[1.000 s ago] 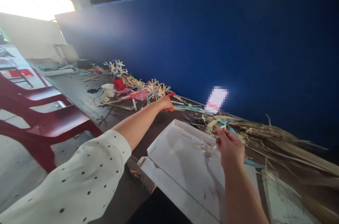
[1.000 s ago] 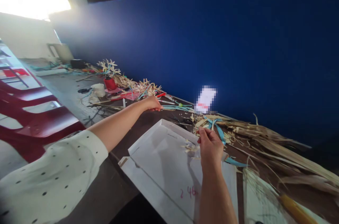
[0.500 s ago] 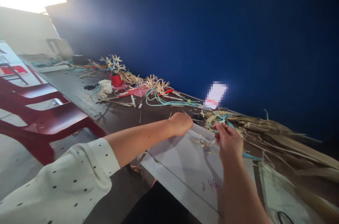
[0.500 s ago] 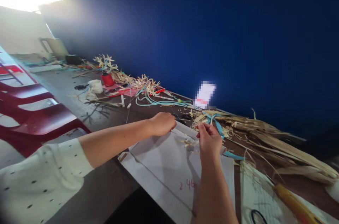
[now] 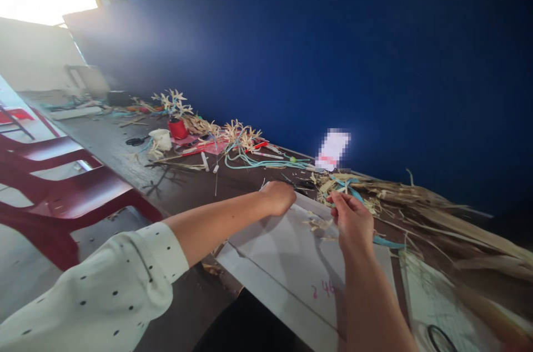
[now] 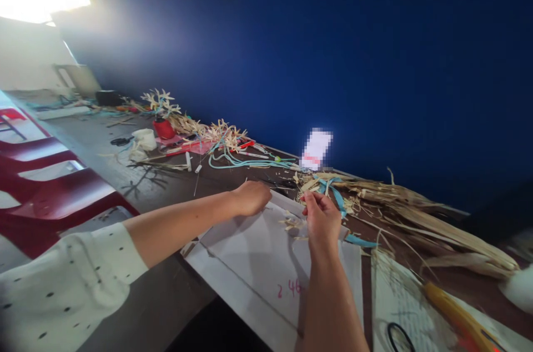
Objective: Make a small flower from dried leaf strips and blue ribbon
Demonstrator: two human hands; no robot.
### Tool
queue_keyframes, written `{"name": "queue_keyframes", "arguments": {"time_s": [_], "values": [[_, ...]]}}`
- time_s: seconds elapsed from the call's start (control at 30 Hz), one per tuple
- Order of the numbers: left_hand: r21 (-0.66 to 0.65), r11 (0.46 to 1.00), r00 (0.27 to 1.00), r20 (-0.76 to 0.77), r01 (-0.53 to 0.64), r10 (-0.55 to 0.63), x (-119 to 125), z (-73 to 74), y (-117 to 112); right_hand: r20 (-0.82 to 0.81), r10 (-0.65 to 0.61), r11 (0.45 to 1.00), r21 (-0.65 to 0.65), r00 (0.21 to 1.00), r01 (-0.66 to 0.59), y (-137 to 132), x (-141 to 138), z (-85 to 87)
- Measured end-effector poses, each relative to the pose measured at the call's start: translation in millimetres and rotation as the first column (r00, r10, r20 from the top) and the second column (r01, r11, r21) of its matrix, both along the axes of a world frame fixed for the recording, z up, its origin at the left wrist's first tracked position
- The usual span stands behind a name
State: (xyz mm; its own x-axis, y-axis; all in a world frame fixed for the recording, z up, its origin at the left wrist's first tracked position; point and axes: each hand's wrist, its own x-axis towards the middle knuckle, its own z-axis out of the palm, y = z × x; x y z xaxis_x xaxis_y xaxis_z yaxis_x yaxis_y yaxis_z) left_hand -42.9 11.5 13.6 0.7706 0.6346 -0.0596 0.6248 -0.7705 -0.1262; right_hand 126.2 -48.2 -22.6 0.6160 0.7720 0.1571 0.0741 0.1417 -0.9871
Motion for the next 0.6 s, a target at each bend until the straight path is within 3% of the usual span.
{"name": "queue_keyframes", "arguments": {"time_s": [0.1, 0.27, 0.4, 0.6], "values": [[-0.051, 0.998, 0.999, 0.042, -0.023, 0.025, -1.4, 8.2, 5.8, -0.030, 0.004, 1.000, 0.011, 1.000, -0.004, -0.6, -1.0, 0.5], [-0.159, 0.985, 0.933, 0.339, -0.073, 0.124, -12.6, 38.0, 13.7, -0.204, 0.050, 0.999, -0.002, 0.978, -0.051, -2.1, -3.5, 6.6], [-0.255, 0.960, 0.756, 0.605, -0.112, 0.249, -12.1, 56.3, 19.6, -0.396, 0.103, 0.995, 0.054, 0.912, -0.089, -2.7, -1.0, 10.6], [-0.460, 0.886, 0.433, 0.810, 0.049, 0.396, 17.9, 57.0, 20.8, -0.504, 0.198, 0.977, 0.167, 0.841, -0.130, -4.2, 6.3, 11.4]]}}
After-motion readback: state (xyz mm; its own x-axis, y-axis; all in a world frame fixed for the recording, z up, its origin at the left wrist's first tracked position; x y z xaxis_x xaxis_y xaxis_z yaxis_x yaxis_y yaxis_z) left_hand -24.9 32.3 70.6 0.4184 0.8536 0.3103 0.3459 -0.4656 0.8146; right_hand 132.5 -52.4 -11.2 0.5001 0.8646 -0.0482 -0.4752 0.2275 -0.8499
